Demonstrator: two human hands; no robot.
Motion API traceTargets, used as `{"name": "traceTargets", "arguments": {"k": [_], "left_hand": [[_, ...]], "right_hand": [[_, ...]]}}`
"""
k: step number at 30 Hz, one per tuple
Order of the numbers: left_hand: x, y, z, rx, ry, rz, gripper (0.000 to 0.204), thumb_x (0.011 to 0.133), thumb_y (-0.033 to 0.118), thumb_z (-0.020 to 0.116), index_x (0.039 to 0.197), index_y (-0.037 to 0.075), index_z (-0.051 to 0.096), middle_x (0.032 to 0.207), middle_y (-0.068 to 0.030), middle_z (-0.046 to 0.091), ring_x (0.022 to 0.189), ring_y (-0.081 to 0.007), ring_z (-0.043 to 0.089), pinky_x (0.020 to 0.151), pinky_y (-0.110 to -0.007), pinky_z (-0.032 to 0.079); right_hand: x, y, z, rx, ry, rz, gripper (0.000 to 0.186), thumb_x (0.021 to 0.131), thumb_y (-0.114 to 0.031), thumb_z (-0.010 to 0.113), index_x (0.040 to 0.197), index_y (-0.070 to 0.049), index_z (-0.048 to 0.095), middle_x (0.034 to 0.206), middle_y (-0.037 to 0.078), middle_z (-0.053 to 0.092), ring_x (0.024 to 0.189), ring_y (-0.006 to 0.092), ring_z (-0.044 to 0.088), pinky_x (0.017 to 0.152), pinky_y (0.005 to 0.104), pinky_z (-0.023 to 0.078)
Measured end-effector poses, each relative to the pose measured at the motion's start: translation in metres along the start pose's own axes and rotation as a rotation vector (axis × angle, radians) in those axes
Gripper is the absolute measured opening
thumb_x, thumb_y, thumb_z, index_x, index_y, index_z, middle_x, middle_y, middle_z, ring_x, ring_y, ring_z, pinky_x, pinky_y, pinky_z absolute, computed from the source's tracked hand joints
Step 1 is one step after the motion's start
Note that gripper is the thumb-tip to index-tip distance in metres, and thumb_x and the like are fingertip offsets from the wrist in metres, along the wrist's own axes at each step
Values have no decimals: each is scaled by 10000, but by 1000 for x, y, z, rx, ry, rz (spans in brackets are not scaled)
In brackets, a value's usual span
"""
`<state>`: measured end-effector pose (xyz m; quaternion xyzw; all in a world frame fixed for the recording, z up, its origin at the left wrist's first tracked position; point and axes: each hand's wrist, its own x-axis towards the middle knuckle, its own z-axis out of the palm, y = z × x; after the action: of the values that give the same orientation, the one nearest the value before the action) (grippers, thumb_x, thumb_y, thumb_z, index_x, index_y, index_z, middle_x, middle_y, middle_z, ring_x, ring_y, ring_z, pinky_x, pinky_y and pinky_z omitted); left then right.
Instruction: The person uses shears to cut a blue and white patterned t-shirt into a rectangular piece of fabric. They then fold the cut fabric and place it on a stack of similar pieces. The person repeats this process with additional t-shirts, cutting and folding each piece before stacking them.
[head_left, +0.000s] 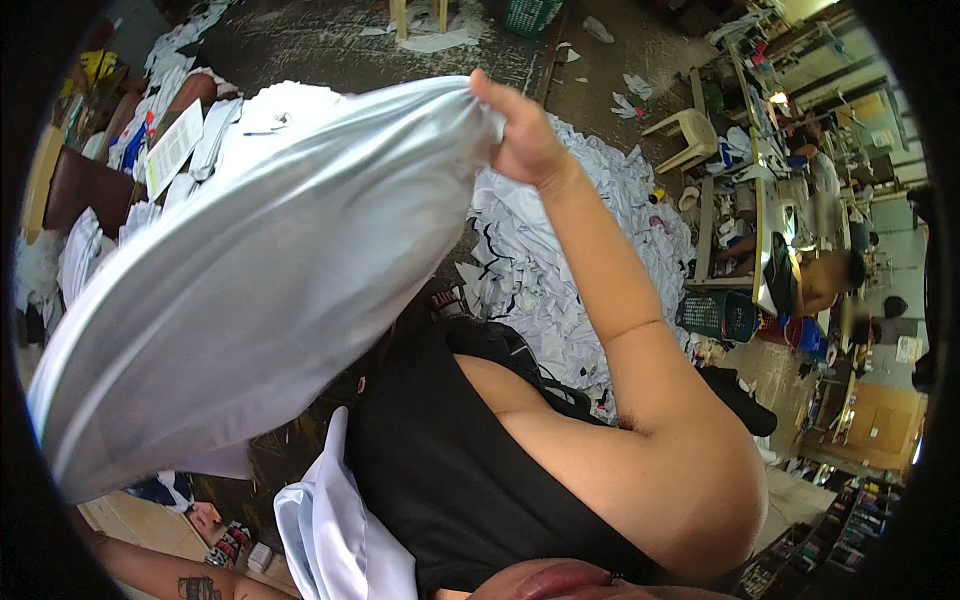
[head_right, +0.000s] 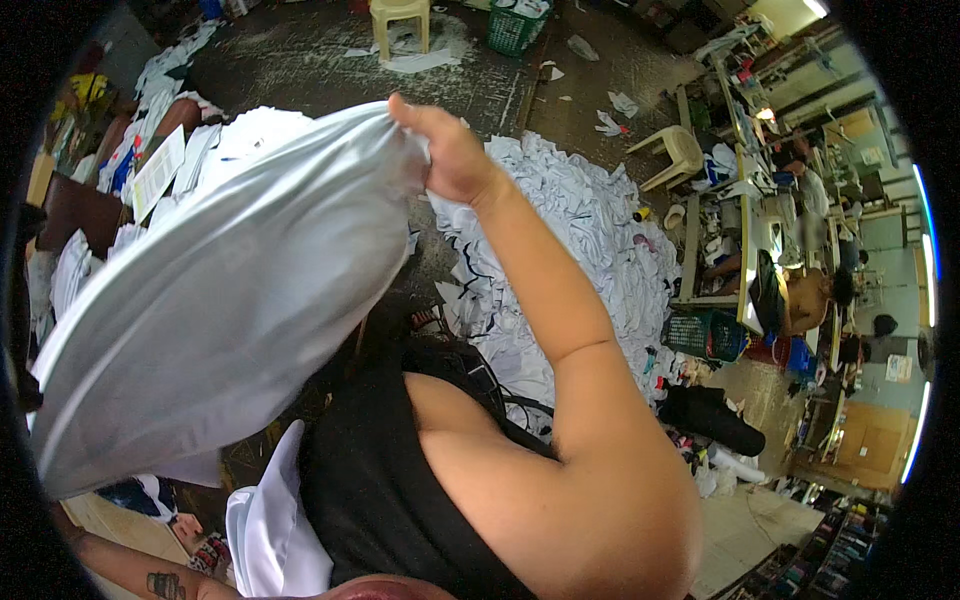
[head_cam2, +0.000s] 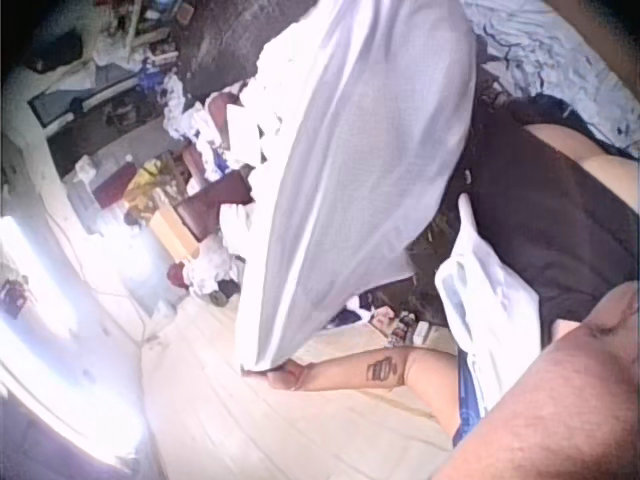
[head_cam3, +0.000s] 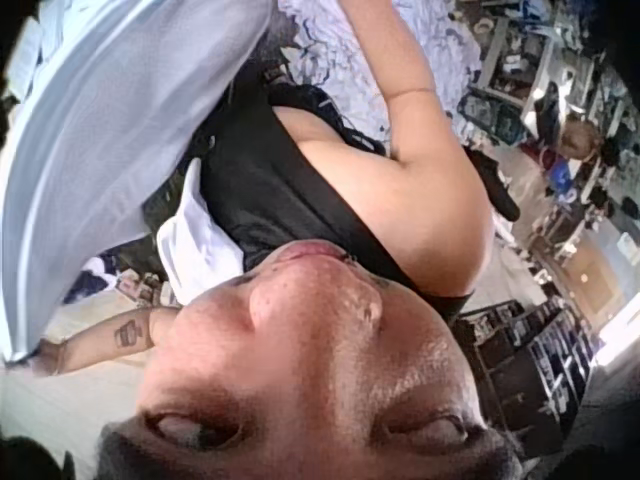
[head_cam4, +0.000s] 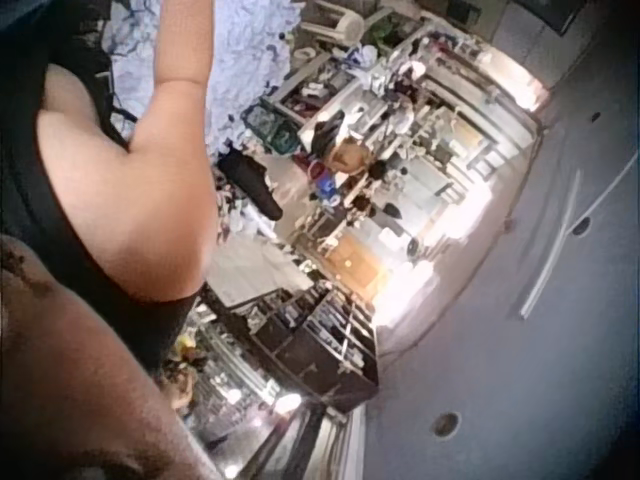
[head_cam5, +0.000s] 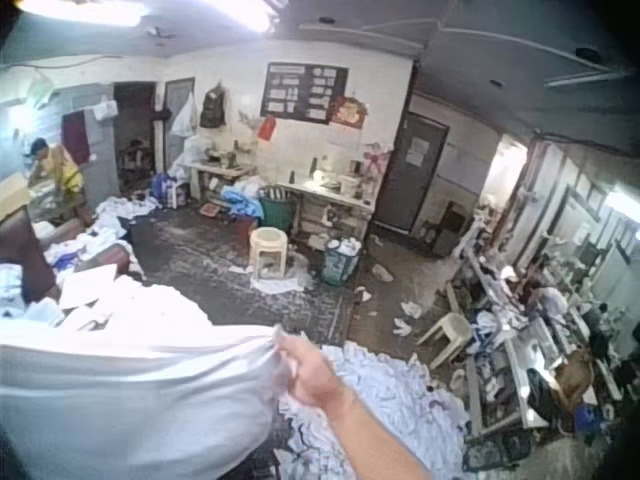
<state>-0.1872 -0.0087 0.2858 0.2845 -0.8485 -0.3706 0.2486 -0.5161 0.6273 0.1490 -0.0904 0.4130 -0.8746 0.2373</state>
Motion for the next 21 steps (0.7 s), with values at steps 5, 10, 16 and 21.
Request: {"name": "traceTargets", "arguments": {"k": [5, 10, 16, 21], "left_hand": [[23, 3, 20, 82, -77, 64, 519, 1096, 325, 490, 1490, -11, 518, 1455, -167, 591, 1350, -256, 560, 1171, -424, 410], [46, 5, 31, 146, -121, 113, 520, 1095, 329, 497, 1489, -10, 522, 1455, -164, 593, 1353, -255, 558, 1172, -419, 407], [75, 7, 33, 232, -141, 146, 521, 1094, 333, 507, 1487, -8, 527, 1456, -161, 595, 1357, -253, 555, 1173, -413, 404], [99, 8, 24, 309, -134, 167, 523, 1093, 337, 514, 1485, -7, 532, 1456, -158, 597, 1361, -252, 552, 1174, -408, 402]], "right_hand": [[12, -54, -23, -264, -65, -300, 398, 1043, -344, 646, 1226, 7, 680, 1127, 99, 740, 993, 205, 730, 891, 379, 608], [10, -83, -18, -113, -61, -404, 299, 1041, -270, 634, 1213, -29, 671, 1113, 77, 736, 1026, 222, 708, 916, 385, 564], [-5, -134, -31, -234, -33, -536, 314, 1025, -259, 661, 1238, -29, 677, 1159, 86, 749, 1061, 222, 721, 951, 390, 568], [-6, -164, -39, -388, -35, -532, 238, 1046, -211, 645, 1205, -40, 695, 1123, 53, 758, 1006, 174, 730, 904, 340, 583]]}}
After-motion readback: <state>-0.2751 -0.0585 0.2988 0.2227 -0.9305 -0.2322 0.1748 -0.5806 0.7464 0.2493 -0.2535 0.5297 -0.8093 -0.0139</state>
